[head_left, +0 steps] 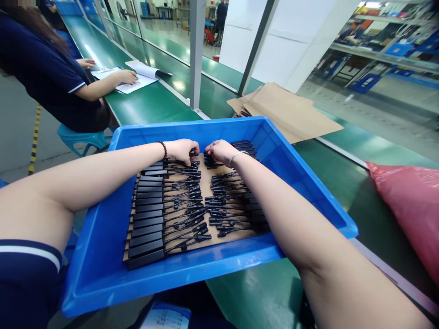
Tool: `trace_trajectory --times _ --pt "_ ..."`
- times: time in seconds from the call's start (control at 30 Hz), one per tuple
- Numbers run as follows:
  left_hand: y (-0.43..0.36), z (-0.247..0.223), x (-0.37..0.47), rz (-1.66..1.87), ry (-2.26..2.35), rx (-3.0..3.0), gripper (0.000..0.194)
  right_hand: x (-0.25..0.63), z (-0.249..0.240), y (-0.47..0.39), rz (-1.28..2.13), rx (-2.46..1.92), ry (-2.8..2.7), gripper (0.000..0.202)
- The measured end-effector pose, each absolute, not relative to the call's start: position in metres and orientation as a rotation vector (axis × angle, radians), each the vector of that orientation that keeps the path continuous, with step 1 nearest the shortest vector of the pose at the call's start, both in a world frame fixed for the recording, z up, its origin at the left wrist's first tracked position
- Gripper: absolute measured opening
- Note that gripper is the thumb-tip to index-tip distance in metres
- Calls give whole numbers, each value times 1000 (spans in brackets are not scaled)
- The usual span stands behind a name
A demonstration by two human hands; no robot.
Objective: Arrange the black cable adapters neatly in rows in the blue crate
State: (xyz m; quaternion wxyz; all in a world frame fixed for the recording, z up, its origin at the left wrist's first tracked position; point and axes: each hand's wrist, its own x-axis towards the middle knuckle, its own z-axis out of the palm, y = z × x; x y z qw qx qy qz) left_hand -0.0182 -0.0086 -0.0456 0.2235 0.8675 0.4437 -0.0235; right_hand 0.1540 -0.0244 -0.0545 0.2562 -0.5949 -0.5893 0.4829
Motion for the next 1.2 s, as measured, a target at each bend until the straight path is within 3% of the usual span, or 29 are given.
trace_trajectory --times 0.2,0.33,0.53,0.67,0.83,1.0,1.2 --pt "-8 -50 -17 -99 1302 2562 35 153 -55 -24 1315 -1590 -1616 21" --pt "-12 -51 -14 3 1392 2582 28 153 -60 -24 1263 -1596 -1687 8" --pt "-21 -46 -10 -26 1308 2621 14 151 -59 -25 1204 -1638 -1808 20" --pt "-20 -47 -10 -90 1275 2595 20 149 -55 -28 1143 -1634 -1843 18" --pt "-21 -51 -9 -101 1305 2636 36 149 -62 -29 1345 -1546 -1725 14" --pt "-22 -45 -9 -25 1316 2426 35 149 -64 -30 1439 -1498 -1608 22" --pt "-17 -44 -8 104 1397 2166 36 150 -63 -29 1319 -1515 -1643 23"
